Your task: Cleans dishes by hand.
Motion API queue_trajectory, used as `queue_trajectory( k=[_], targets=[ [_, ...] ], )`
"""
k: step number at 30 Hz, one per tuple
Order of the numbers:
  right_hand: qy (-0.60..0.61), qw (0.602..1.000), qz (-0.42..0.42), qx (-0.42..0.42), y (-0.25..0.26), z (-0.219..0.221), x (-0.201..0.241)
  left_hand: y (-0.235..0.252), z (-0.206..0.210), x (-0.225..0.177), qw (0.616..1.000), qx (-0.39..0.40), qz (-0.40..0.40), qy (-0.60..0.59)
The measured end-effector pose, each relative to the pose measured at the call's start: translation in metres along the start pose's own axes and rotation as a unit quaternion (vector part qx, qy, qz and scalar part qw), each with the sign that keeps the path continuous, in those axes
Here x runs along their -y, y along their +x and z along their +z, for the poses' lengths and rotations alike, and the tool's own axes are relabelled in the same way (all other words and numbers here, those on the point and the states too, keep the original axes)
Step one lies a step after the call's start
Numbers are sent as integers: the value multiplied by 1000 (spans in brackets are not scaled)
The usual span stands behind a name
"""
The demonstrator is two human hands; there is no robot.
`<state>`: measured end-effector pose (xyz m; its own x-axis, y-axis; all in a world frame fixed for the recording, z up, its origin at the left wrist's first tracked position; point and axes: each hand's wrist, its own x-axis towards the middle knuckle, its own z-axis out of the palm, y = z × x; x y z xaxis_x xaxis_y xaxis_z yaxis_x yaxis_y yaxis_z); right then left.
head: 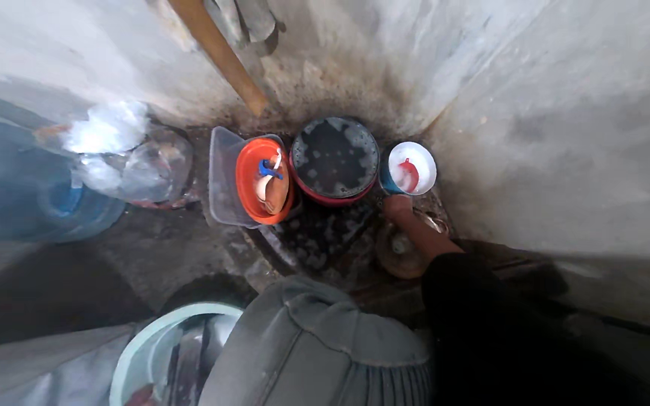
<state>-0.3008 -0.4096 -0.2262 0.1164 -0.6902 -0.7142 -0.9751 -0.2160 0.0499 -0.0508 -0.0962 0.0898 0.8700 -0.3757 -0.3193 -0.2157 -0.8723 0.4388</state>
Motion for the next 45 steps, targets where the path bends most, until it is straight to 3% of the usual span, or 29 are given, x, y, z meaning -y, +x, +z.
queue_trajectory(
  k=[1,2,4,7,10,12,13,15,18,20,21,23,24,26,28,30,32,33,34,37,39,41,45],
  targets=[
    [3,1000,5,11,7,3,5,6,10,33,992,-8,120,-27],
    [14,1000,2,21,10,2,8,14,19,65,982,-2,182,-45],
    [26,999,-35,23,13,-2,9,16,26,99,980,16,189,-61],
    [22,989,-143,-31,6,-10,11,10,36,118,984,22,131,-118],
    [32,958,-258,-119,-21,1,13,45,87,209,943,1,257,-212],
    [42,926,-329,-179,-47,15,20,80,121,234,900,75,310,-298],
    [51,901,-373,-215,-60,22,26,91,133,219,879,154,278,-355],
    [73,854,-444,-260,-84,35,42,101,149,154,841,317,124,-421],
    [130,810,-508,-263,-122,38,78,109,188,67,835,407,-7,-371],
    [189,769,-552,-261,-141,38,102,115,212,41,858,419,-25,-295],
    [209,747,-574,-262,-144,42,111,114,217,30,893,392,1,-222],
    [230,729,-593,-254,-143,47,112,126,219,22,895,429,107,-51],
    [246,729,-581,-266,-140,49,104,131,225,25,892,434,115,-48],
    [284,728,-505,-365,-130,50,68,130,236,31,892,418,13,-170],
    [292,746,-347,-488,-107,38,21,129,234,35,879,432,-23,-200],
    [347,796,-143,-475,-72,11,-24,132,237,44,877,450,-16,-170],
    [445,762,-4,-470,-21,-15,-59,128,240,44,881,455,-1,-126],
    [457,753,16,-473,0,-27,-69,126,241,42,882,458,12,-108],
    [435,774,3,-460,15,-35,-74,122,242,37,883,460,25,-94],
    [169,920,-104,-337,39,-42,-79,111,252,30,874,472,59,-100],
    [41,946,-83,-312,57,-39,-80,107,263,37,865,481,65,-130],
    [87,955,-13,-283,74,-33,-83,103,272,47,864,477,64,-148],
    [161,980,33,-111,91,-43,-73,93,288,60,851,478,36,-216]
  ],
)
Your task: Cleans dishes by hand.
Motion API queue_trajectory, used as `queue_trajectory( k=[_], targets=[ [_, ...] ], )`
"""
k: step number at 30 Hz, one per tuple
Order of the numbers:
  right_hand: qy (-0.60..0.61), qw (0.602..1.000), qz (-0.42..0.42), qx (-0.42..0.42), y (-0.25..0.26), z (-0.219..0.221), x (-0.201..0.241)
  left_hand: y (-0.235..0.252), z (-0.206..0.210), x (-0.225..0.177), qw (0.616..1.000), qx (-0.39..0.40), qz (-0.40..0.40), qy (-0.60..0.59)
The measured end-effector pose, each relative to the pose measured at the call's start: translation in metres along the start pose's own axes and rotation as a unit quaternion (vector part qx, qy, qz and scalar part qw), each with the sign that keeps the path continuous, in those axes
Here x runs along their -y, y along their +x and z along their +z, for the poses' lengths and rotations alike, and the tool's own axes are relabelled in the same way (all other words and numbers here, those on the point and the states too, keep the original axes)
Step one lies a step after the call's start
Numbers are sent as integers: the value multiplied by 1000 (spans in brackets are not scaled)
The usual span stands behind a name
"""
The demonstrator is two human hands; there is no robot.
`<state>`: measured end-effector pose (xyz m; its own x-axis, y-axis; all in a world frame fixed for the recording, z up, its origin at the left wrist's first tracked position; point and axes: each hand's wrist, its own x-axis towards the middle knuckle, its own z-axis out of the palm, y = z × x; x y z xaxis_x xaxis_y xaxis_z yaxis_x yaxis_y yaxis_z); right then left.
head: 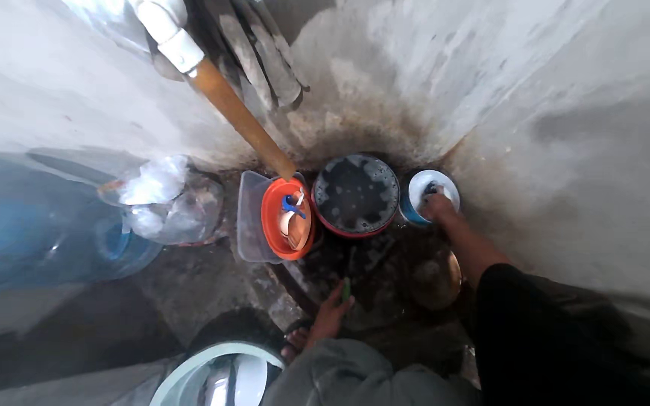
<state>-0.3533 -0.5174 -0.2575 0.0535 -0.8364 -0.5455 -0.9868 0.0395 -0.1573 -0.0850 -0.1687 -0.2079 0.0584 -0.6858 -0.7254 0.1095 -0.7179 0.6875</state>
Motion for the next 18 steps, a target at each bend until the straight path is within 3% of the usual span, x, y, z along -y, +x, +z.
queue_trajectory(
  k=[2,5,6,7,8,9,14,16,18],
  targets=[
    [44,998,5,48,10,-2,7,5,11,10,999,-10,2,-51],
    [131,989,67,-24,-8,-3,14,6,24,13,996,-11,1,-84],
    [133,987,87,13,-24,-17,19,5,25,12,995,-15,0,-97],
    [102,985,81,115,-34,-39,22,4,25,11,993,-24,0,-113],
    [85,996,35,-8,-30,-14,15,2,22,10,991,-36,3,-126],
    [54,997,3,-59,-19,0,9,0,19,9,988,-49,11,-146],
    [-31,998,46,-4,-5,-7,8,-14,-4,3,970,-52,18,-235],
    [0,998,57,16,1,-9,9,-20,-15,10,971,-42,28,-236],
    [77,995,68,-18,2,-12,-1,-27,-23,13,968,-54,31,-244]
  ],
)
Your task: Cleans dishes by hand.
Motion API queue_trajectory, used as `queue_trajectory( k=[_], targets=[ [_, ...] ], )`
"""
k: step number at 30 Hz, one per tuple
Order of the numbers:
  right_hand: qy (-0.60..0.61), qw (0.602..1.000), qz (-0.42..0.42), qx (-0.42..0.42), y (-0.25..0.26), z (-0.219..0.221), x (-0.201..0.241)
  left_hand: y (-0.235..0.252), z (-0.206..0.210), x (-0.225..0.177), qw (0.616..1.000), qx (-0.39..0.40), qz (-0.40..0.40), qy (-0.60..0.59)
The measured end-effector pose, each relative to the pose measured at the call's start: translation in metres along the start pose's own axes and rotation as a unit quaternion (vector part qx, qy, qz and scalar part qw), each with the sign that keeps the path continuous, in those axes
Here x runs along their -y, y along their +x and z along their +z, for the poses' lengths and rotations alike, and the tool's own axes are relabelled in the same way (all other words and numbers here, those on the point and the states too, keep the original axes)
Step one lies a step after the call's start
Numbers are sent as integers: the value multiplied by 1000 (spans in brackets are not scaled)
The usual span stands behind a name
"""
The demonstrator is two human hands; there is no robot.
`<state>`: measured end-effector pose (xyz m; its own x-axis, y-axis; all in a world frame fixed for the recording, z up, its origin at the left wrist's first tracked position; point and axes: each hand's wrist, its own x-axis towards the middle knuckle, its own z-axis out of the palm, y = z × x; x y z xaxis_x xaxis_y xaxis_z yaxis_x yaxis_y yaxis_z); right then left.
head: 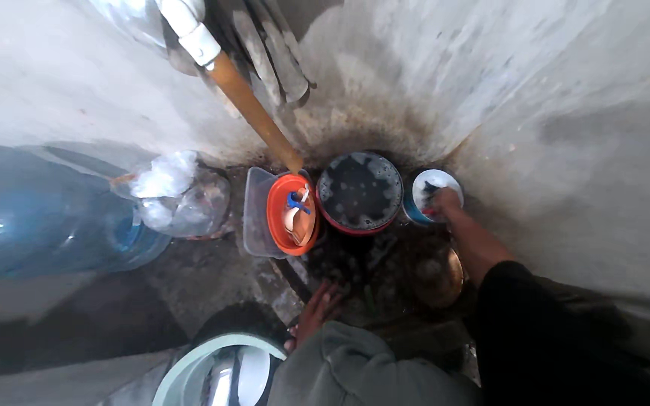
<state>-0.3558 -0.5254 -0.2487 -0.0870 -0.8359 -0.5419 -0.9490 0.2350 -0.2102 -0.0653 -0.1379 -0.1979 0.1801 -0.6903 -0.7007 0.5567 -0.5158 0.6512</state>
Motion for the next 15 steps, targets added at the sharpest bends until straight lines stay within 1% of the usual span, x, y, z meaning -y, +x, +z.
queue_trajectory(
  k=[2,4,7,9,10,11,12,14,15],
  targets=[
    [150,987,5,-51,-6,-4,-12,-11,-5,-5,999,-42,5,-23],
    [312,948,13,-66,-18,-5,-21,-17,-20,-6,998,-58,12,-36],
    [515,855,46,-46,-27,0,-35,-31,-25,-15,992,-102,36,-58],
    [612,785,72,-58,-35,0,-38,-35,-31,-21,992,-101,57,-49],
    [649,753,83,-66,-40,-3,-37,-37,-33,-25,992,-99,65,-43],
    [672,732,85,-73,-44,-6,-36,-38,-34,-31,992,-99,71,-38],
    [683,722,81,-76,-46,-9,-34,-38,-37,-34,991,-99,84,-33],
    [691,719,63,-39,-54,-17,-35,-44,-39,-46,990,-93,109,-1],
    [708,704,58,-25,-57,-21,-36,-45,-42,-54,988,-84,124,21]
  ],
)
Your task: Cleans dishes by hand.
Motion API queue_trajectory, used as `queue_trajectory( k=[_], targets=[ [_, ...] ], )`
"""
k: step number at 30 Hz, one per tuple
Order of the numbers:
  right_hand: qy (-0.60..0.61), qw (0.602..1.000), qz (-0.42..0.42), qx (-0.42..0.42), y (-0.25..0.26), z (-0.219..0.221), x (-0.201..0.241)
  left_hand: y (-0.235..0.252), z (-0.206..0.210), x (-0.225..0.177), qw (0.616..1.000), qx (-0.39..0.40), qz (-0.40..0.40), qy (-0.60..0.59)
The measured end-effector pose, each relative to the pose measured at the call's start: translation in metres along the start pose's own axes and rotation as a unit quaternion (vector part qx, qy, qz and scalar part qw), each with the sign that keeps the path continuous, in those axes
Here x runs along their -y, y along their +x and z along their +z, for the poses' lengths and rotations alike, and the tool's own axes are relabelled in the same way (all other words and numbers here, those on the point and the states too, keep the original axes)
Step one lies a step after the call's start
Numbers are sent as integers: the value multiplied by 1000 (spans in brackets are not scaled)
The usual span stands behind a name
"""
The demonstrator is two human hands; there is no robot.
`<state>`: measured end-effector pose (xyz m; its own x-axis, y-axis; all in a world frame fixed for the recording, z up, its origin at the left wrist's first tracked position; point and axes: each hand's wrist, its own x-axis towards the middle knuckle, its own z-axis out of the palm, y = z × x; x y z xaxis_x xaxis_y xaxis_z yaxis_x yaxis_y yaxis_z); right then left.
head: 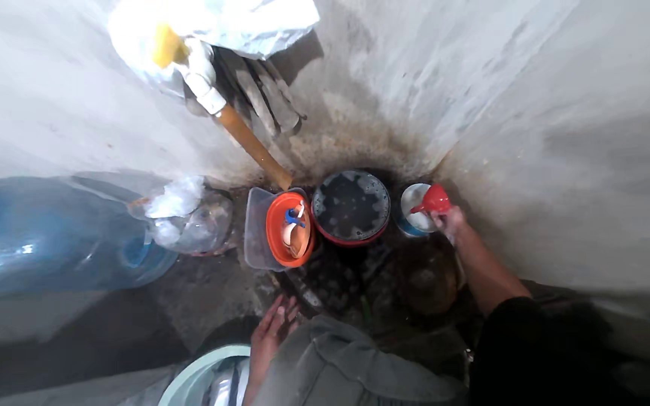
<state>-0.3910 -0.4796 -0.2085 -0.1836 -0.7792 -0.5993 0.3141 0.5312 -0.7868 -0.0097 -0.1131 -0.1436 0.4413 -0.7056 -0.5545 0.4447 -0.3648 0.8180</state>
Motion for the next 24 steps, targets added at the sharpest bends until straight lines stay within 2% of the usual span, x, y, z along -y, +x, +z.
queue_trajectory(
  k=[4,8,12,15,17,19,21,22,24],
  targets=[
    [104,994,26,3,-6,4,10,-4,12,-53,996,-2,50,77],
    [215,972,68,72,-6,-3,6,-17,45,-143,968,40,120,216],
    [321,942,55,83,1,-4,-1,-49,114,-244,893,90,196,394],
    [350,926,87,112,-6,-2,3,-72,176,-293,824,129,241,497],
    [362,910,85,185,-18,8,12,-76,214,-311,768,167,264,559],
    [356,877,62,318,-42,26,28,-72,247,-314,725,193,271,603],
    [318,867,69,378,-84,51,53,-61,269,-301,736,194,249,599],
    [281,885,57,368,-110,67,66,-56,275,-290,759,192,234,577],
    [180,937,-24,298,-157,98,82,-44,278,-266,834,173,193,487]
  ],
)
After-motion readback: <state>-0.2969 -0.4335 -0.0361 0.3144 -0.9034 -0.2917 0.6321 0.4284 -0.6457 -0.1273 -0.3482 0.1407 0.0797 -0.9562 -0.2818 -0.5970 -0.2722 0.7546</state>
